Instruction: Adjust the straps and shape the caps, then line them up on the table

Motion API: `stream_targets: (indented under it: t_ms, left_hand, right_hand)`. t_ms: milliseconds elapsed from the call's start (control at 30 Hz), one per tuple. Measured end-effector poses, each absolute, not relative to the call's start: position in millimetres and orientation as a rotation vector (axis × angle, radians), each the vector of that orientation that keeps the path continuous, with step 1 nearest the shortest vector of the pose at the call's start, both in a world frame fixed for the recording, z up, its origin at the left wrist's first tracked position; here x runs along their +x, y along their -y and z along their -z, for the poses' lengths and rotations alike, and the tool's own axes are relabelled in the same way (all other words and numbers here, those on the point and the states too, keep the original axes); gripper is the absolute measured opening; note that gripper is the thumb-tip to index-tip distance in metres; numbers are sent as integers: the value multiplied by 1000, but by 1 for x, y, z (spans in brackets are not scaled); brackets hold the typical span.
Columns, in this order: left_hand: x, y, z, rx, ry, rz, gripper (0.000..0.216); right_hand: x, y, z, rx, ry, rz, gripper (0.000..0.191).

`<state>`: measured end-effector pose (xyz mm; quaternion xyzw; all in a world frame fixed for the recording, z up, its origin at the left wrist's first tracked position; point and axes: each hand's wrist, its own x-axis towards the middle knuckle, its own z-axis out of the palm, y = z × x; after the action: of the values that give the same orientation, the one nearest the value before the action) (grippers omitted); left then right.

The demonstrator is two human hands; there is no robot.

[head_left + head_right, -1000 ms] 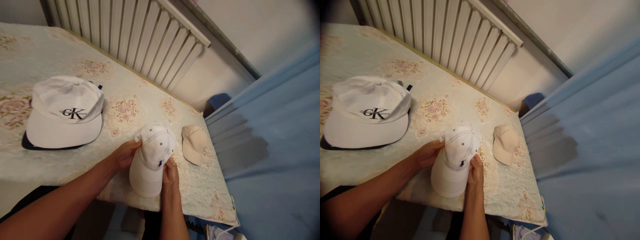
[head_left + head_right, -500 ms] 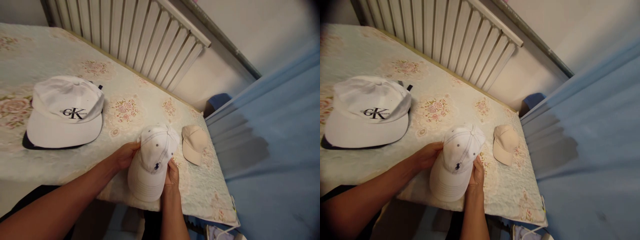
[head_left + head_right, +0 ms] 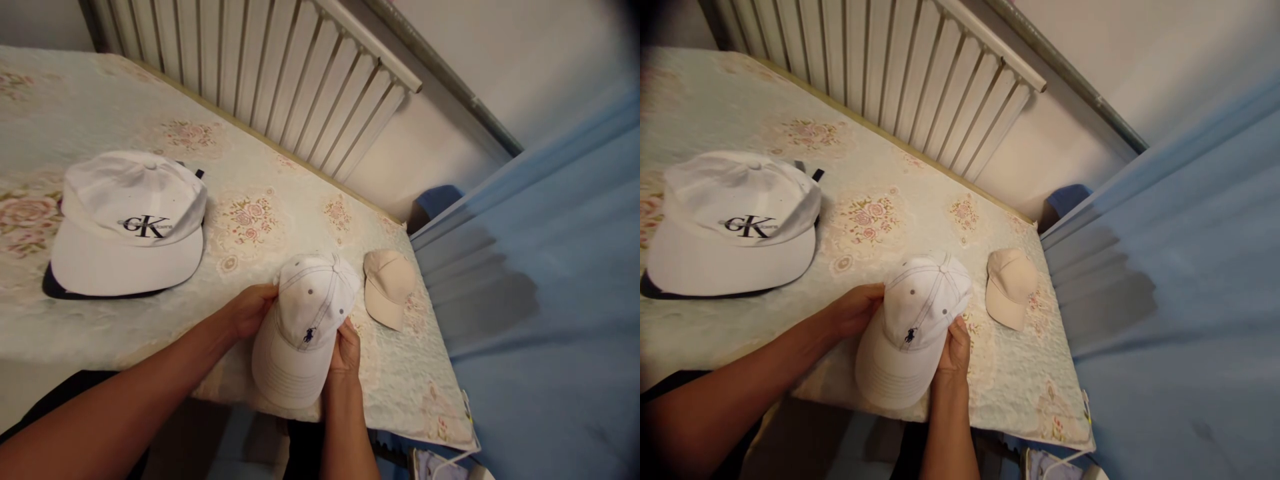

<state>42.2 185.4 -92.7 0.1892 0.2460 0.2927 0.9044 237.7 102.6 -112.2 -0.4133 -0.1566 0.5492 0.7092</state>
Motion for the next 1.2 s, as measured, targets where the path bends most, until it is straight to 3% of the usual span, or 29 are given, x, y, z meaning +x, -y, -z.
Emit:
stream_targets:
  t_ms: [267,1200]
  left_hand:
    - [43,-185,93,434,-525,-618,21]
    - [40,-188,110,412,-453,-619,21]
  right_hand:
    - [240,-105,116,-887,318,-1225,42]
    - [240,-107,118,-905,253,-1193,32]
